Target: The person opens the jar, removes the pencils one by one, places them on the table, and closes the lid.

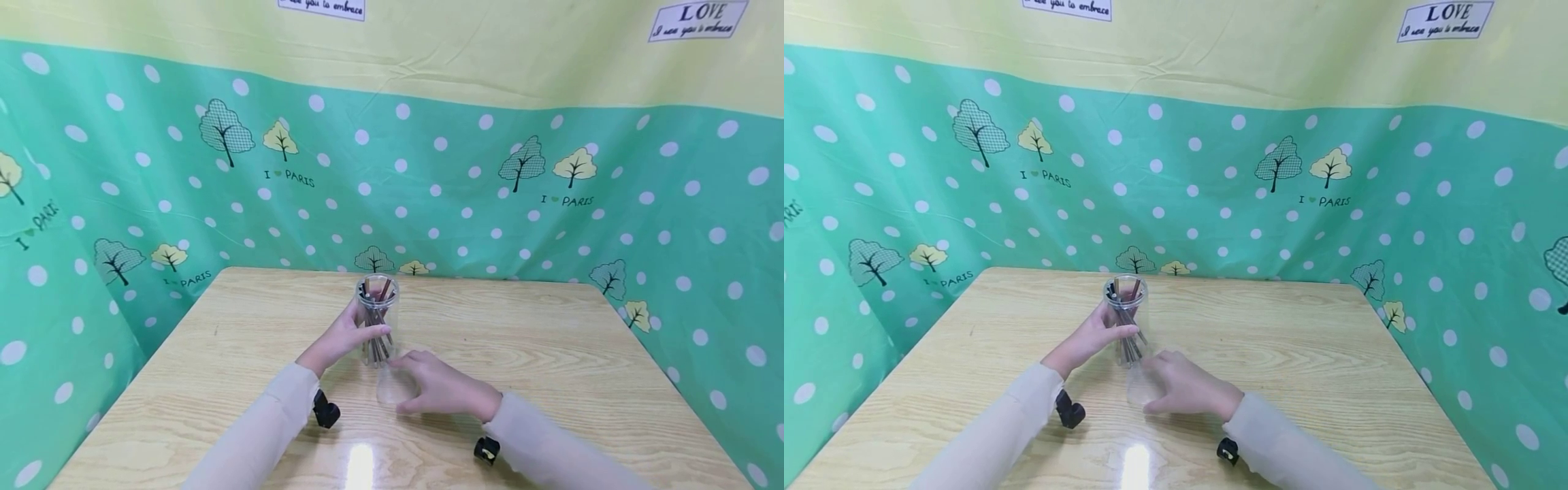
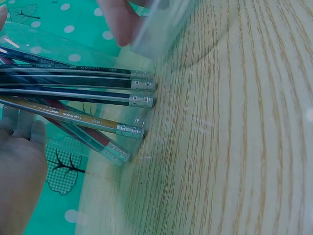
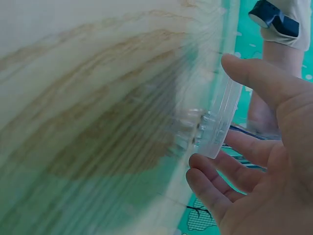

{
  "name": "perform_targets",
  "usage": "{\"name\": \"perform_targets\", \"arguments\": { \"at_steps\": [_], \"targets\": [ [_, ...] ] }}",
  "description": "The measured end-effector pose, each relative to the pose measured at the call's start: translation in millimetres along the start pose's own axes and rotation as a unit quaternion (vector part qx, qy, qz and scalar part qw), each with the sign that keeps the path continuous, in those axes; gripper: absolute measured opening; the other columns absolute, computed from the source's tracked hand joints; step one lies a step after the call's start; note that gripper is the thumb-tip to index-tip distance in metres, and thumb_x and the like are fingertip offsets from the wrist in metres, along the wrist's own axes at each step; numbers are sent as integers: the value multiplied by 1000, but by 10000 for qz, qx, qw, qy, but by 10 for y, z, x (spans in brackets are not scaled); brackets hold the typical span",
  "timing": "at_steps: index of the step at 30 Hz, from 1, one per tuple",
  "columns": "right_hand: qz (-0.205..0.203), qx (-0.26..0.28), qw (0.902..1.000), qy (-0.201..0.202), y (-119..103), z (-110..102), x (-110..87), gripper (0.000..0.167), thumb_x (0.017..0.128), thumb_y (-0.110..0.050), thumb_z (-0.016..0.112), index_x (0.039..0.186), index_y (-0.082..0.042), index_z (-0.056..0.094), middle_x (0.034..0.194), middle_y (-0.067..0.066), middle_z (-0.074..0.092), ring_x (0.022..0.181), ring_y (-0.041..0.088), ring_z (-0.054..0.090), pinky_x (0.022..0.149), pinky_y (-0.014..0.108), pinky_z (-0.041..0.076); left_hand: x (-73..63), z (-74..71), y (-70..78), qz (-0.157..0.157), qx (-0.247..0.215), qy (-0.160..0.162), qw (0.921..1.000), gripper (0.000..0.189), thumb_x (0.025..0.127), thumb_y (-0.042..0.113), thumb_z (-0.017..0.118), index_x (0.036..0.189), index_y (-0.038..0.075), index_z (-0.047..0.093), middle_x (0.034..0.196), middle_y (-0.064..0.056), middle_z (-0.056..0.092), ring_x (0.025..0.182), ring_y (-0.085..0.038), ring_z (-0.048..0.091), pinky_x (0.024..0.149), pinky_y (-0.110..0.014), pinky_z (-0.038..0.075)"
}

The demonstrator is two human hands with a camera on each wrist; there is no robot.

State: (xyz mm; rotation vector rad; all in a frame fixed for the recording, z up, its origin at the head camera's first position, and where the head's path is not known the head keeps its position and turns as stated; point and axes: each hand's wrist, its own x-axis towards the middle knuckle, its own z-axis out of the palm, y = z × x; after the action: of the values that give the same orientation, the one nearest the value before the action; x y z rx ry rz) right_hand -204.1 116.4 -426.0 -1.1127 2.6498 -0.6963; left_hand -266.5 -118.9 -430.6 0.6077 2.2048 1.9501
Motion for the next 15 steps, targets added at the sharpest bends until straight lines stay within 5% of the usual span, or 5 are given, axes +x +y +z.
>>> {"name": "perform_targets", "arguments": {
  "at_steps": [15],
  "targets": [
    [26,-422,9991,103,46,120,89,78,78,-42,84,140,-5,56,133,7,60,118,21,56,102,36,47,24,-9,-27,113,27,-21,9999,82,90,17,77,156,23,29,146,-7,53,140,-24,40,118,-55,20]
  ]
}}
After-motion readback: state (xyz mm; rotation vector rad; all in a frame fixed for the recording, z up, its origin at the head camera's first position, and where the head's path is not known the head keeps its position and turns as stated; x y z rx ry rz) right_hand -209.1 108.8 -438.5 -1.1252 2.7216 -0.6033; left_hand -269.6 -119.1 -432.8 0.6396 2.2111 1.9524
